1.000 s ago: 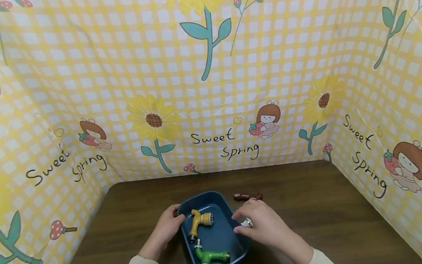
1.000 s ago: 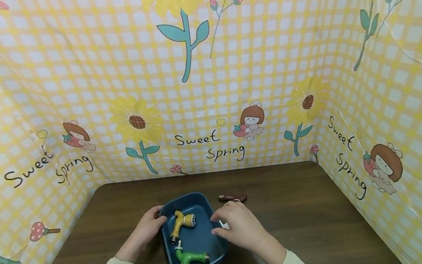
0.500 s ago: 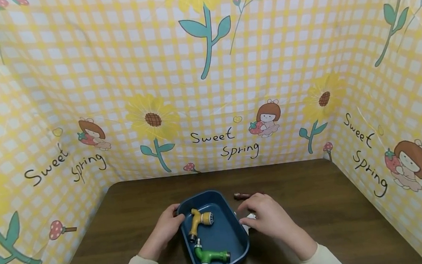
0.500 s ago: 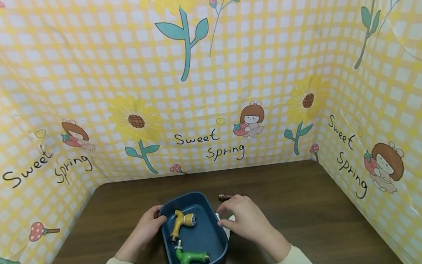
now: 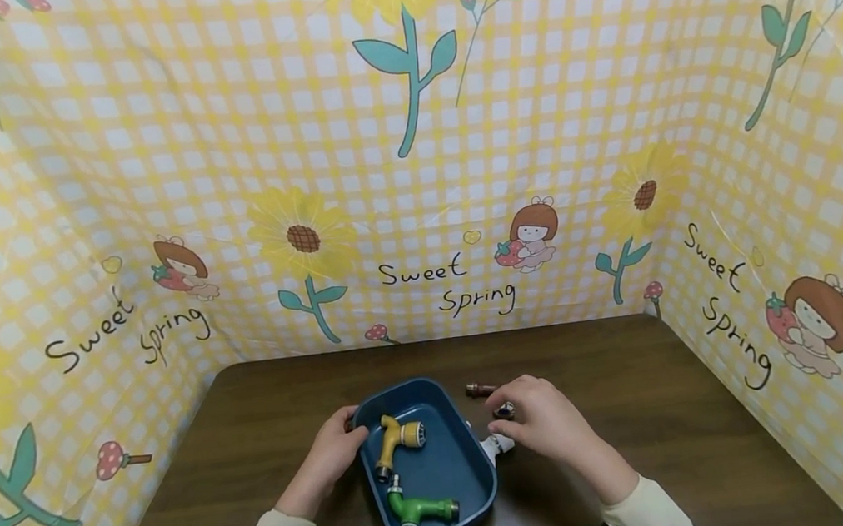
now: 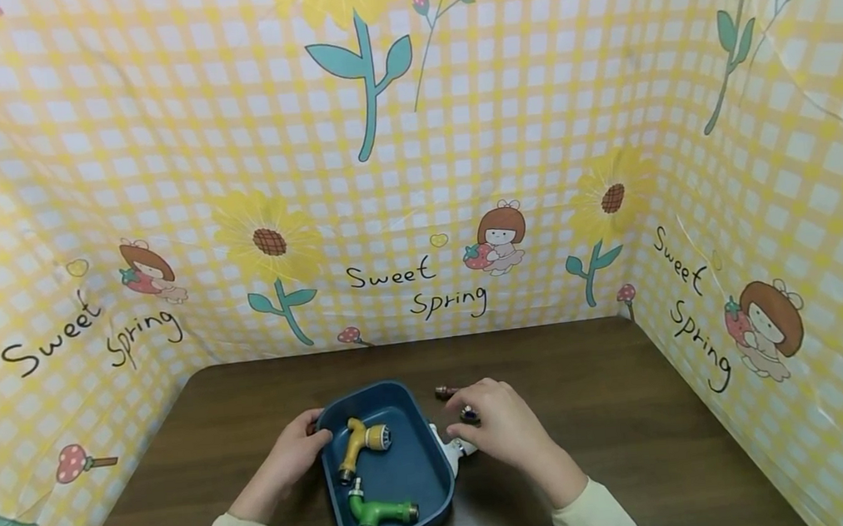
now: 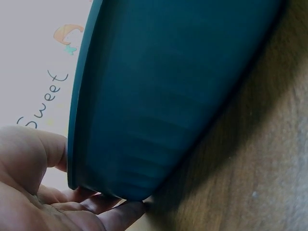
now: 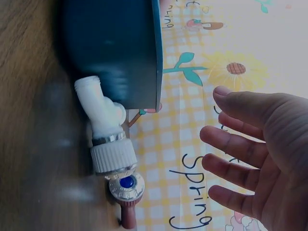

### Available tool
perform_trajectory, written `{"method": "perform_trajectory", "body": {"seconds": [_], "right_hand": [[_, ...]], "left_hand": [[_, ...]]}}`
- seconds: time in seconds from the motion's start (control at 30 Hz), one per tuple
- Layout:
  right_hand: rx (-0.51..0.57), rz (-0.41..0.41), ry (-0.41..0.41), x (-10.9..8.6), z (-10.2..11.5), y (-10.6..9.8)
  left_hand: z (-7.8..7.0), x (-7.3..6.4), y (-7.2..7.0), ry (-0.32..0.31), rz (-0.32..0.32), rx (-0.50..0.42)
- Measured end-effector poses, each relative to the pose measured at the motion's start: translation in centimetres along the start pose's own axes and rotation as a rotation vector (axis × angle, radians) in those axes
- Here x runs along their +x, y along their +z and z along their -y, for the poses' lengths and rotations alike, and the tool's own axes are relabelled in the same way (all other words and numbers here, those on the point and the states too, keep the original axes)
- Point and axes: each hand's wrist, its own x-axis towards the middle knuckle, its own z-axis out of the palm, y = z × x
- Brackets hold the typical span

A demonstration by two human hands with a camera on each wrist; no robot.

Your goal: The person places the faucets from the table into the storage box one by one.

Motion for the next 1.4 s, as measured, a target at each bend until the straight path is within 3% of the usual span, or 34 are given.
{"method": "perform_trajectory", "body": {"seconds": [0.67,1.07,1.4], "right_hand": [[0.130,0.067,0.084,-0.1,-2.9,1.3],[0.129,0.109,0.076,-0.2,-4.6,2.7],[0.139,0.143,0.038,-0.3,-6.0,3.5]], "left_hand": [[0.2,0.1,0.2,0.008,0.008,-0.011],[0.2,0.2,0.1,-0.007,0.006,0.004],[0.4,0.3,0.3,0.039,-0.018,0.005]]}}
